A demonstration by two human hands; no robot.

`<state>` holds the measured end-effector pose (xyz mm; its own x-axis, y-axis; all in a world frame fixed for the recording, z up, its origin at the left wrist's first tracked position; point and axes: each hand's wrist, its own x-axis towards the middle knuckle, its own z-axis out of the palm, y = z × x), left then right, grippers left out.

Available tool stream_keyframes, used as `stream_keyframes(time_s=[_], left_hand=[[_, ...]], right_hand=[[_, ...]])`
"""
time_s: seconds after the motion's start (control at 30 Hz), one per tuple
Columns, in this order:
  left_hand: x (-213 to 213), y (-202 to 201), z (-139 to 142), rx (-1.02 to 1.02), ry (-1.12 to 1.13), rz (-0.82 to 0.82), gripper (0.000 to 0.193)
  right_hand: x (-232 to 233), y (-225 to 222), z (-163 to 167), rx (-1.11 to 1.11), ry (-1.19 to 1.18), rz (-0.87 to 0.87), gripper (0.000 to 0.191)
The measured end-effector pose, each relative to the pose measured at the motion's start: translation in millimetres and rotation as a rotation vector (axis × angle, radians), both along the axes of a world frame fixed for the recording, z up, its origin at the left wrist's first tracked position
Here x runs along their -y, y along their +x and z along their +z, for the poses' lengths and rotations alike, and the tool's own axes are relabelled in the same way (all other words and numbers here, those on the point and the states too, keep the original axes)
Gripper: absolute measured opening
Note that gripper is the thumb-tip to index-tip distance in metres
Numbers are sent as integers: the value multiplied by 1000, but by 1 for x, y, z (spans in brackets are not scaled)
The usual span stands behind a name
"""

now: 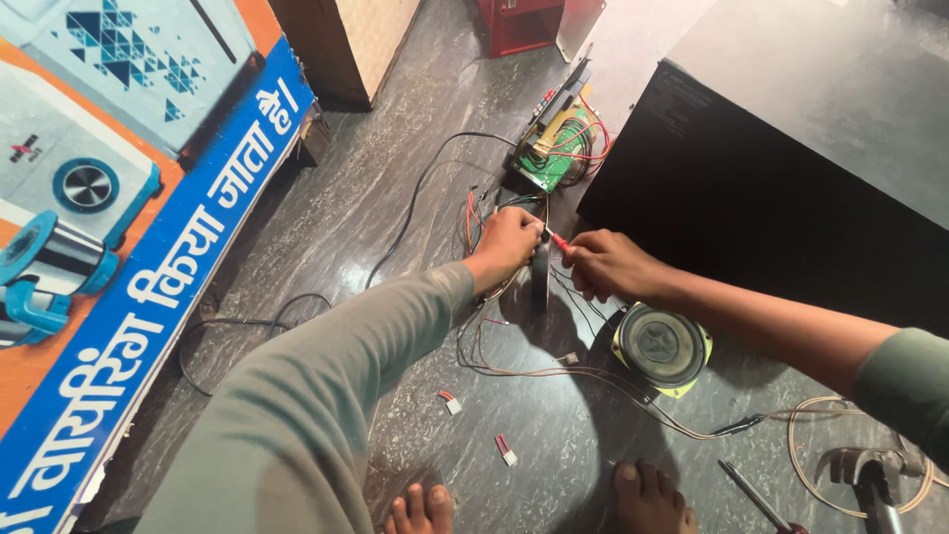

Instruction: The person sits on the floor and works on a small electronic device, connecting wires and wrapping them with electrical tape. They handle a circuit board, a speaker, and a transformer, using a screwdriver and electrical tape to secure connections.

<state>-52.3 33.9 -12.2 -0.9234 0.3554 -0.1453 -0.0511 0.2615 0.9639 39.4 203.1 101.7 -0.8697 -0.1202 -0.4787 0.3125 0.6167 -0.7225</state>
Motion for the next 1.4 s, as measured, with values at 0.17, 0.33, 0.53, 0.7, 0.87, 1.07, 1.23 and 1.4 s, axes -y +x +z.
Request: stream_keyframes(time_s=[0.17,0.33,0.53,0.7,0.87,1.07,1.23,1.4], left_hand=[[2,6,2,-4,29,5,23],[1,9,9,-4,59,-13,24],[2,12,12,-32,-2,-85,25],[-7,3,-3,-259,-182,-83,24],[-11,3,-20,-235,-107,5,22],[-15,19,-20,-141,-70,18,18],[-13,25,-7,-41,-18,90,17],[-15,36,-1,150,95,255,18]], right_hand=[[4,-4,-23,145,-226,-92,30],[3,-10,-31,207,-284,-73,31],[9,-5,-32,301,-342,-203,25],[18,-5,-44,314,-447,-367,21],[25,-9,-69,250,-478,-514,16],[27,-15,-72,134,-272,-531,24],[40,-14,-51,69,24,-510,29],[54,-10,-36,22,161,-461,43]])
